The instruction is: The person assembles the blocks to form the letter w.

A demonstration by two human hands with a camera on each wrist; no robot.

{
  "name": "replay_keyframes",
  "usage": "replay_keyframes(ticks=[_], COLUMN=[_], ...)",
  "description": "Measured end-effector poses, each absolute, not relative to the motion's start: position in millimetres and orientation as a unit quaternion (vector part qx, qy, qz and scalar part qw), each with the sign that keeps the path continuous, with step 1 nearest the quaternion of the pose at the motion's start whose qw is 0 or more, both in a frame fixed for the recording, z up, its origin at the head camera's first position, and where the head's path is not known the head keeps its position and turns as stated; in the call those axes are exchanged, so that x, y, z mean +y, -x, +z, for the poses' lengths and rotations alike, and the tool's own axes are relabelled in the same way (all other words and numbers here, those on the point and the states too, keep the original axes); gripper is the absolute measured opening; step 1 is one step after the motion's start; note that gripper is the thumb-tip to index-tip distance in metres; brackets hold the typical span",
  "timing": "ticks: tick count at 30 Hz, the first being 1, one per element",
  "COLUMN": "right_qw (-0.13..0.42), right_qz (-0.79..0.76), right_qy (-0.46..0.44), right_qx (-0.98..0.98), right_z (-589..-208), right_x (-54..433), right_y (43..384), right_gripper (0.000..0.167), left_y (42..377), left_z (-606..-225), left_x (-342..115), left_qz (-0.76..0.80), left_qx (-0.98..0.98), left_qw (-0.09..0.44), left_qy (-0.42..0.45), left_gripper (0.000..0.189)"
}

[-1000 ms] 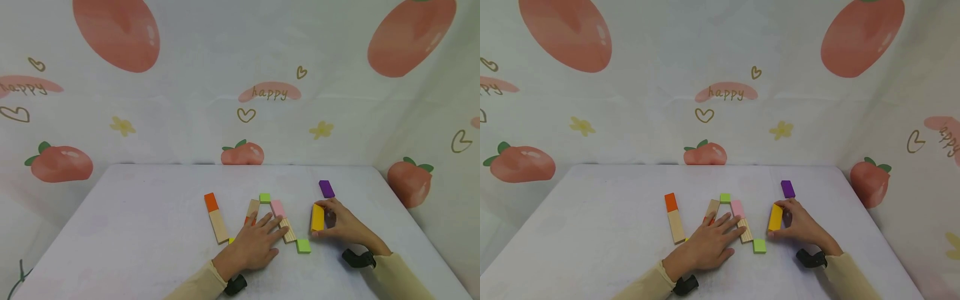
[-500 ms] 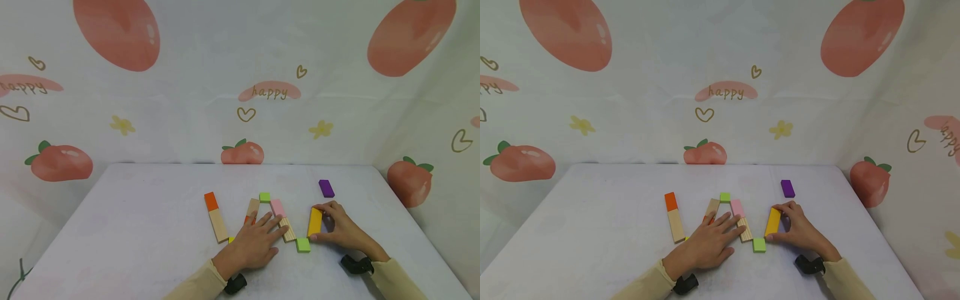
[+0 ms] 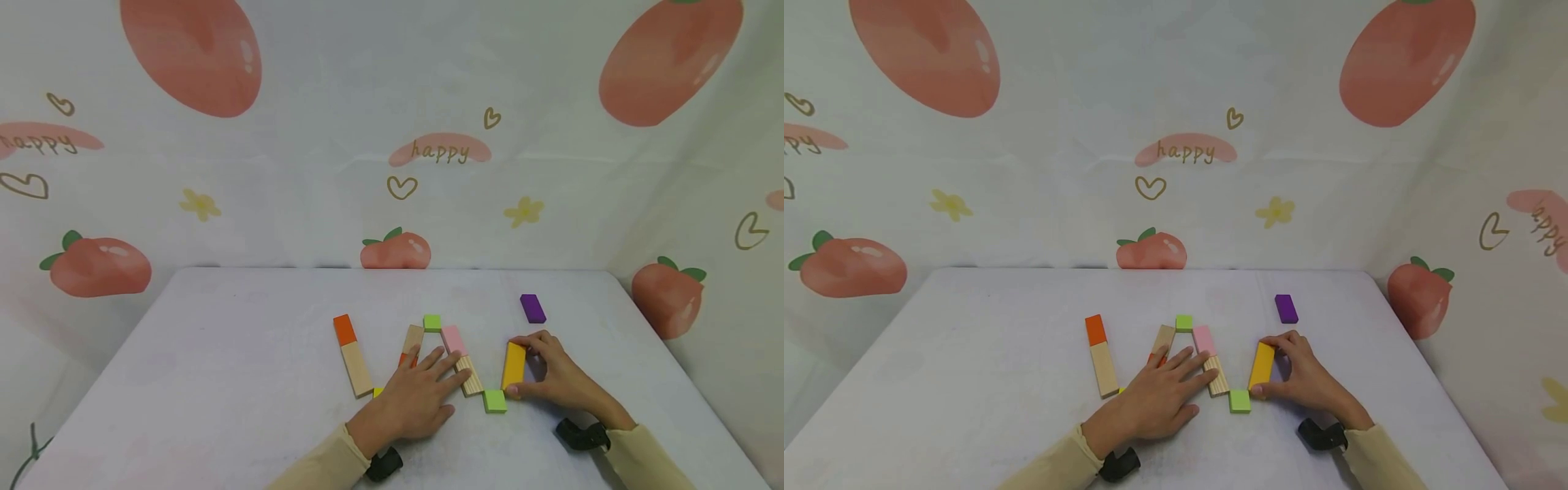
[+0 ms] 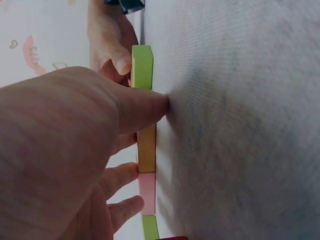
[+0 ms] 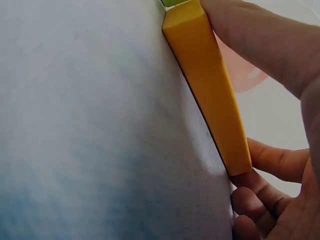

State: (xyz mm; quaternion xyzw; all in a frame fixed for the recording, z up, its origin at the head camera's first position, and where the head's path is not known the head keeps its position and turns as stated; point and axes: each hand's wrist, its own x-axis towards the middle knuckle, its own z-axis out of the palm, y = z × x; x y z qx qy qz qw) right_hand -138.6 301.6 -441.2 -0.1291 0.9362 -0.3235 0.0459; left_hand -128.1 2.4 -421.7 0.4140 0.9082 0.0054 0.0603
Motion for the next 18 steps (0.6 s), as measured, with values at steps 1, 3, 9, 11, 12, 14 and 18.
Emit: replay_keyframes(ticks=[1,3,9,11,12,14,18], right_qw=[0.046,0.045,0.042,0.042,0.043,0.044,0.046], right_qz=[-0.324,-0.325,-0.325,-0.326,-0.326,-0.327,-0.332], right_qy=[0.130,0.130,0.131,0.130,0.129,0.126,0.120], right_qx=[0.936,0.936,0.936,0.936,0.936,0.936,0.935], right_z=[-441.1,-441.0,-442.4,-443.2,-443.5,-443.8,-443.9], right_x=[301.4,301.1,301.5,301.9,302.0,302.1,302.0], right_y=[138.4,138.1,138.2,138.4,138.4,138.7,138.6], right_gripper=[0.077,0.077,0.077,0.076,0.076,0.075,0.073], left_y=[128.1,128.3,129.9,130.5,130.7,131.2,132.6], left_z=[-421.7,-421.6,-422.5,-423.3,-423.7,-424.5,-425.9], left_x=[2.4,2.4,3.2,3.6,3.7,3.9,4.1], left_qz=[0.007,0.011,0.036,0.044,0.047,0.051,0.057], left_qx=[0.908,0.909,0.907,0.907,0.907,0.907,0.906], left_qw=[0.060,0.063,0.070,0.070,0.068,0.064,0.052], left_qy=[-0.414,-0.412,-0.413,-0.412,-0.412,-0.412,-0.416], left_gripper=[0.061,0.060,0.058,0.057,0.057,0.057,0.057])
